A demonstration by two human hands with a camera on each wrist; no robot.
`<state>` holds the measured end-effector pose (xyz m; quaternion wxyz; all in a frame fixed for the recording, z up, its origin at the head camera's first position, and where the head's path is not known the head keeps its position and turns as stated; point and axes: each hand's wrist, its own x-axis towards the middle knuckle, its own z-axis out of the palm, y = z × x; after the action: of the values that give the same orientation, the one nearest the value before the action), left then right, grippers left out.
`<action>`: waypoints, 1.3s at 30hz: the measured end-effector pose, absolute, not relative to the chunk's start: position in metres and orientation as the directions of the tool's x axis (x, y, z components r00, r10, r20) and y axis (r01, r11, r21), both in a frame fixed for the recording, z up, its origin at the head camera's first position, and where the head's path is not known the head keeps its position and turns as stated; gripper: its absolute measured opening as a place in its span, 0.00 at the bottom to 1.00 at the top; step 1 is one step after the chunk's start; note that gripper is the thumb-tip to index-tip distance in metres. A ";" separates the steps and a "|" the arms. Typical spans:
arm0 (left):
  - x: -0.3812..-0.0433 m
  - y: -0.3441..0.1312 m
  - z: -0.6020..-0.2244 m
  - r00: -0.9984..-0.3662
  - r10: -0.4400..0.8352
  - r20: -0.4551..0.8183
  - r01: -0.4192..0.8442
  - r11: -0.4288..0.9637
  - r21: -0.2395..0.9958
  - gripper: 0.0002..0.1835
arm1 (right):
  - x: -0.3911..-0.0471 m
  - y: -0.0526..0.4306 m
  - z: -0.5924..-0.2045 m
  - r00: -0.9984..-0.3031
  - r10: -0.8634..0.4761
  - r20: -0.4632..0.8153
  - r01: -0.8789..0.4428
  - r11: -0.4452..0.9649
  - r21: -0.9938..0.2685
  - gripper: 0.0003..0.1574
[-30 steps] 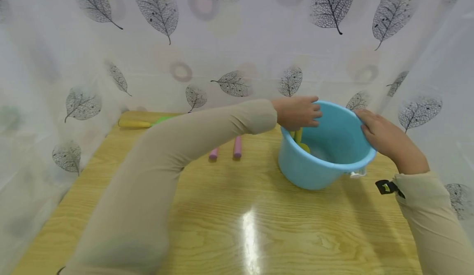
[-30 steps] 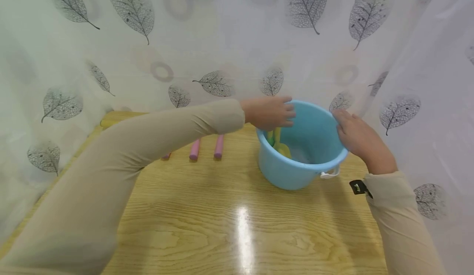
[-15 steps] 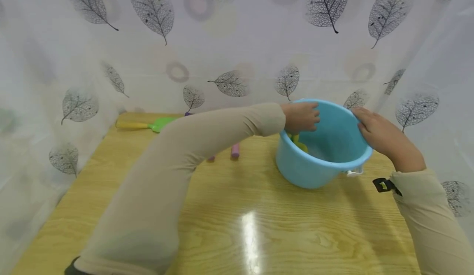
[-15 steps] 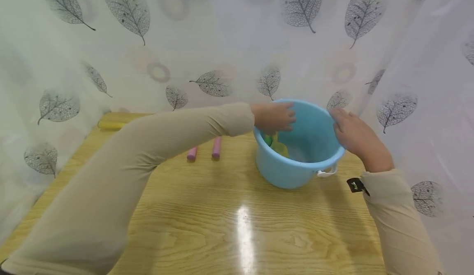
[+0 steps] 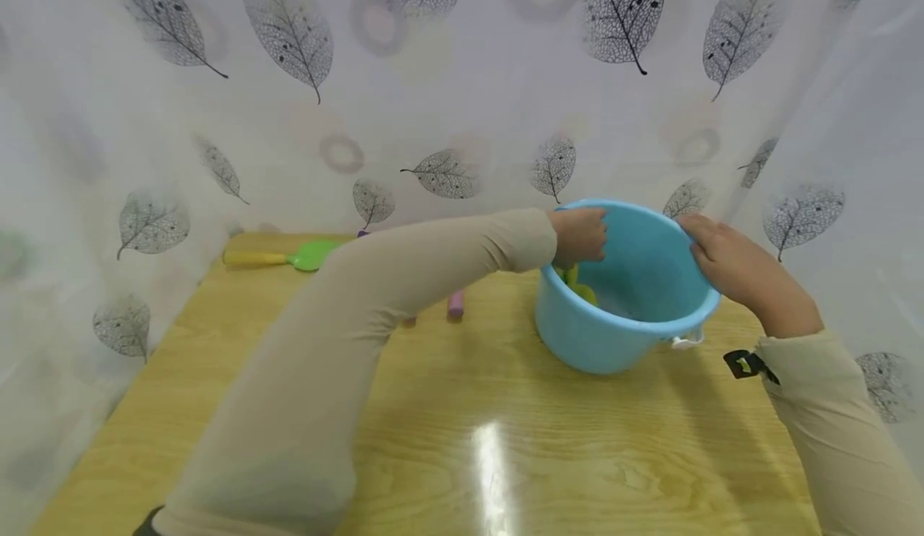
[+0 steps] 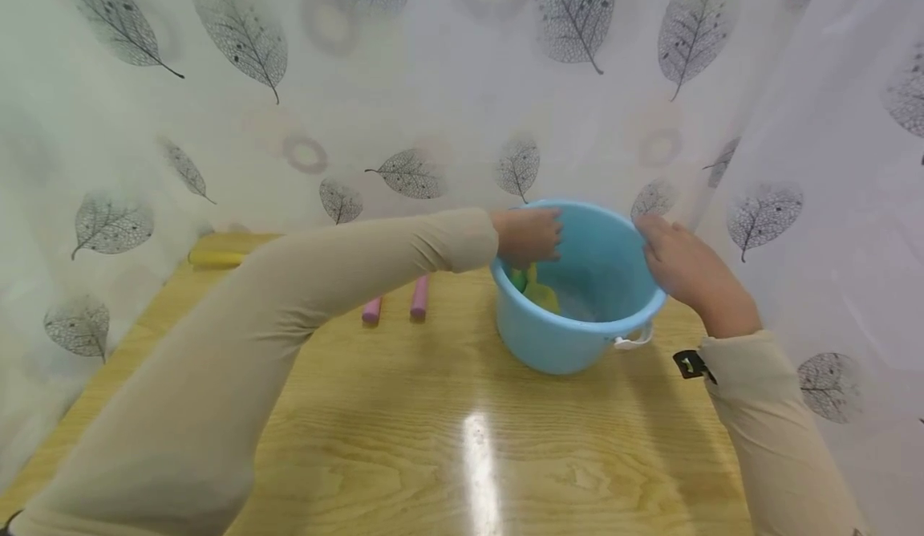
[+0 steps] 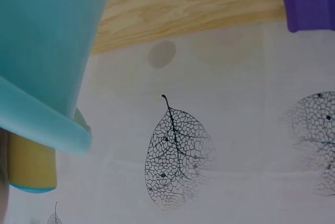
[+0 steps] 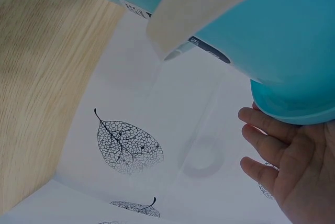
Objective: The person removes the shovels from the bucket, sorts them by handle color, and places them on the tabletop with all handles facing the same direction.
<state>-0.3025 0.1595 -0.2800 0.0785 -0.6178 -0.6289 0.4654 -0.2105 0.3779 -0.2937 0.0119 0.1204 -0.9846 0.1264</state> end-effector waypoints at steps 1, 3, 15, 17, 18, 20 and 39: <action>-0.303 0.159 -0.281 -0.223 0.852 -0.473 0.709 -0.191 -0.679 0.21 | -0.210 0.378 -0.294 -0.970 -0.235 0.055 -0.241 0.939 -0.247 0.28; -0.304 0.159 -0.282 -0.222 0.855 -0.469 0.719 -0.181 -0.671 0.21 | -0.209 0.377 -0.294 -0.970 -0.235 0.058 -0.242 0.939 -0.245 0.28; -0.301 0.157 -0.282 -0.235 0.856 -0.460 0.727 -0.159 -0.668 0.18 | -0.210 0.377 -0.294 -0.974 -0.222 0.040 -0.225 0.948 -0.224 0.30; -0.300 0.156 -0.282 -0.234 0.859 -0.455 0.724 -0.158 -0.671 0.17 | -0.210 0.377 -0.294 -0.975 -0.221 0.039 -0.224 0.949 -0.222 0.30; -0.300 0.156 -0.283 -0.234 0.861 -0.453 0.724 -0.157 -0.672 0.17 | -0.210 0.377 -0.294 -0.974 -0.221 0.039 -0.224 0.949 -0.220 0.30; -0.300 0.156 -0.284 -0.232 0.864 -0.447 0.721 -0.156 -0.675 0.16 | -0.210 0.377 -0.294 -0.974 -0.222 0.038 -0.225 0.950 -0.217 0.30; -0.296 0.158 -0.281 -0.230 0.849 -0.475 0.706 -0.191 -0.682 0.16 | -0.212 0.378 -0.295 -0.973 -0.226 0.039 -0.229 0.947 -0.227 0.30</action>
<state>-0.2958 0.1575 -0.2811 0.0773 -0.6159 -0.6313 0.4650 -0.2116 0.3780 -0.2950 0.0061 0.1153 -0.9865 0.1159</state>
